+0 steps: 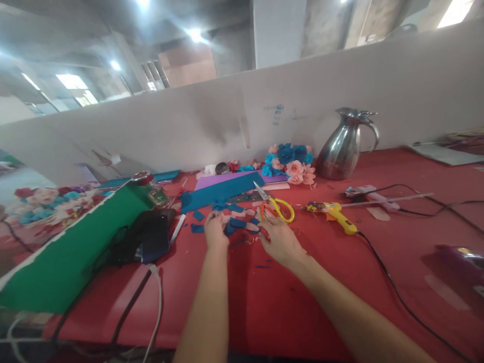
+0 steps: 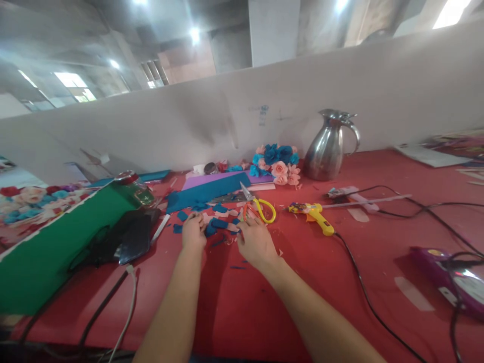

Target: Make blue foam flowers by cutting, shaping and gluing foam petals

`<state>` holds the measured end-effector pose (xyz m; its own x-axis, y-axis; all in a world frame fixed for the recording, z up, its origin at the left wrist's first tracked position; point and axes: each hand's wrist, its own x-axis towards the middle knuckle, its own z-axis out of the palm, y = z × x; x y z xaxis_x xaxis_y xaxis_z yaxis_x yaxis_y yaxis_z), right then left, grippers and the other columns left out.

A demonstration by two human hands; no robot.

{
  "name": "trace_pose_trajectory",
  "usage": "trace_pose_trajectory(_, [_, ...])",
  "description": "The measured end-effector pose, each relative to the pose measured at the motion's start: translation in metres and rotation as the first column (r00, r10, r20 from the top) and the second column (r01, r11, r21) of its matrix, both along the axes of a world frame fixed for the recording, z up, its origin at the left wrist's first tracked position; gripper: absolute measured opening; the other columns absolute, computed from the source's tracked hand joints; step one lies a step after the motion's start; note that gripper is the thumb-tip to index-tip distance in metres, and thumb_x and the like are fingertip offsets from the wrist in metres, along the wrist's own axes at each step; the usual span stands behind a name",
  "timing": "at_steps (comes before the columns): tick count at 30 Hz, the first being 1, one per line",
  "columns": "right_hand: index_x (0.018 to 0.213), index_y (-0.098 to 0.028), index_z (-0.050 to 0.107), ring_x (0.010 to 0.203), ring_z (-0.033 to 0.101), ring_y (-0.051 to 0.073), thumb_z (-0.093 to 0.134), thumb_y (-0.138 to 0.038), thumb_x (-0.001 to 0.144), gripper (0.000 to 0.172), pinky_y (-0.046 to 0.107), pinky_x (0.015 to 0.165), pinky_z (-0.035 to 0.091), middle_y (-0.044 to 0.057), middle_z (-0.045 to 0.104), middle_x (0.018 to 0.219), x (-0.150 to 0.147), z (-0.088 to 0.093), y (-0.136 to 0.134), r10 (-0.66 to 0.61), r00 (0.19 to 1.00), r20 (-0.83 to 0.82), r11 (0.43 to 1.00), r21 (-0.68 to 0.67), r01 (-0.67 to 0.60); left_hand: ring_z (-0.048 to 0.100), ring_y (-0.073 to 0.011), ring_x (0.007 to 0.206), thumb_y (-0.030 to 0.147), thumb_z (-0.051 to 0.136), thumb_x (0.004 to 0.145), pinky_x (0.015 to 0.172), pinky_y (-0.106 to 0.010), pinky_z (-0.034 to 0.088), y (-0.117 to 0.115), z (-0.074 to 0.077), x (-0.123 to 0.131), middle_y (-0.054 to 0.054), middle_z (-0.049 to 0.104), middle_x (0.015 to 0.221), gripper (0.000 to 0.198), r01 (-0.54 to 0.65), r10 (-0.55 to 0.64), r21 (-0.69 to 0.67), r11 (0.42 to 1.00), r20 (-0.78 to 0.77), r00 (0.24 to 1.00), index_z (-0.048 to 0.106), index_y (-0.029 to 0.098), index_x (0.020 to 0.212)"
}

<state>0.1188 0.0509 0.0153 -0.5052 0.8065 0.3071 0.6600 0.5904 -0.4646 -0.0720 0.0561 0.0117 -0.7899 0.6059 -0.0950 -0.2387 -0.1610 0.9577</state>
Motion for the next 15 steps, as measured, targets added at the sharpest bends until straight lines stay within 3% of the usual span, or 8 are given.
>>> trace_pose_trajectory(3, [0.1, -0.017, 0.068, 0.102, 0.057, 0.025, 0.052, -0.017, 0.083, 0.023, 0.037, 0.095, 0.043, 0.011, 0.067, 0.103, 0.0, 0.002, -0.001, -0.005, 1.0, -0.007, 1.0, -0.004, 0.004, 0.021, -0.0035, 0.038, 0.019, 0.06, 0.062, 0.04, -0.017, 0.016, -0.003, 0.011, -0.002, 0.01, 0.03, 0.049, 0.023, -0.031, 0.029, 0.02, 0.999, 0.072, 0.997, 0.037, 0.02, 0.061])
trace_pose_trajectory(9, [0.109, -0.021, 0.066, 0.097, 0.059, 0.022, 0.049, -0.013, 0.083, 0.031, 0.037, 0.096, 0.041, 0.007, 0.069, 0.096, -0.003, -0.001, -0.008, 0.091, 0.992, -0.085, 0.996, 0.006, -0.091, 0.019, -0.0028, 0.036, 0.02, 0.056, 0.066, 0.039, -0.017, 0.014, -0.005, 0.022, -0.005, 0.011, 0.029, 0.05, 0.019, -0.108, 0.103, 0.024, 0.994, 0.148, 0.984, 0.038, 0.02, 0.064])
trace_pose_trajectory(13, [0.105, -0.021, 0.067, 0.104, 0.055, 0.024, 0.052, -0.02, 0.083, 0.026, 0.039, 0.099, 0.039, 0.008, 0.067, 0.103, -0.026, 0.001, -0.016, 0.068, 0.995, -0.072, 0.998, 0.018, -0.067, 0.015, -0.0039, 0.036, 0.022, 0.056, 0.067, 0.039, -0.018, 0.012, -0.003, 0.021, -0.007, 0.012, 0.023, 0.047, 0.016, -0.148, 0.143, 0.018, 0.989, 0.169, 0.975, 0.04, 0.021, 0.067])
trace_pose_trajectory(15, [0.114, -0.021, 0.063, 0.108, 0.051, 0.027, 0.056, -0.024, 0.081, 0.033, 0.042, 0.098, 0.037, 0.01, 0.065, 0.108, -0.046, 0.005, -0.018, 0.059, 0.998, 0.003, 0.998, 0.029, -0.059, 0.015, -0.0041, 0.036, 0.024, 0.055, 0.068, 0.039, -0.019, 0.013, -0.003, 0.02, -0.009, 0.012, 0.022, 0.047, 0.014, -0.156, 0.151, 0.017, 0.988, 0.173, 0.973, 0.041, 0.021, 0.068])
